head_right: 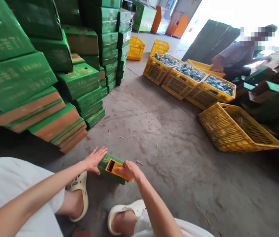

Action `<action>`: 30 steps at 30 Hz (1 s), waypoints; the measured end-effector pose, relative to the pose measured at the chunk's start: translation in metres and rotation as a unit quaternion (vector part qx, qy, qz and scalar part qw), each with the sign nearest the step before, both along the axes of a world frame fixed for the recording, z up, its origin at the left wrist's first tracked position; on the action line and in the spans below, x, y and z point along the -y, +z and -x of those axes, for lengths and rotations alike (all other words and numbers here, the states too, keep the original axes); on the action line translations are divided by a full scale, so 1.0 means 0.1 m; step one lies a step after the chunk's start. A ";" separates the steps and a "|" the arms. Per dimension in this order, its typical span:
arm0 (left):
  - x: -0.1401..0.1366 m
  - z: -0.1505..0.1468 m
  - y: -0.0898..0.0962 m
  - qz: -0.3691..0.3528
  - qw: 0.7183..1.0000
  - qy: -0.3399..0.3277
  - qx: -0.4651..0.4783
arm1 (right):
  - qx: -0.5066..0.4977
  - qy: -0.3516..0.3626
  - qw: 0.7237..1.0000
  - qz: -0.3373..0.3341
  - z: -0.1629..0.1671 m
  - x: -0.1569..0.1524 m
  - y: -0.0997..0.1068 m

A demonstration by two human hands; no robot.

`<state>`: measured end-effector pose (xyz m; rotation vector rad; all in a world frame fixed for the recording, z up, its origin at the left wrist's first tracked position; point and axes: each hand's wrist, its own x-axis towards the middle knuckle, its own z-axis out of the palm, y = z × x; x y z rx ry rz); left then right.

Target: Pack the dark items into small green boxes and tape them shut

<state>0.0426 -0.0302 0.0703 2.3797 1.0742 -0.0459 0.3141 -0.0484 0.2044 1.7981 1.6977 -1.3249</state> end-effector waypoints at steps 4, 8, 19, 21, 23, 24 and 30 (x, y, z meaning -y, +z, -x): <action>0.13 -0.30 -0.08 -0.032 0.999 -0.020 0.010 | -0.003 0.010 1.000 -0.001 0.00 -0.02 0.02; 0.22 -0.38 -0.13 -0.056 0.997 0.010 0.050 | 0.013 0.019 1.000 -0.010 0.03 -0.06 0.01; 0.16 -0.31 -0.07 -0.045 0.995 0.004 0.090 | -0.042 -0.011 0.997 0.057 -0.56 0.10 0.15; 0.16 -0.31 -0.07 -0.045 0.995 0.003 0.093 | -0.030 -0.021 0.997 0.067 -0.66 0.15 0.17; 0.17 -0.30 -0.07 -0.048 0.994 0.003 0.094 | -0.016 -0.021 0.998 0.065 -0.67 0.18 0.16; 0.17 -0.29 -0.07 -0.051 0.994 0.003 0.092 | -0.008 -0.022 0.998 0.060 -0.66 0.19 0.15; 0.24 -0.40 -0.03 -0.055 0.998 -0.003 0.013 | 0.009 -0.020 0.998 0.053 -0.56 0.13 0.08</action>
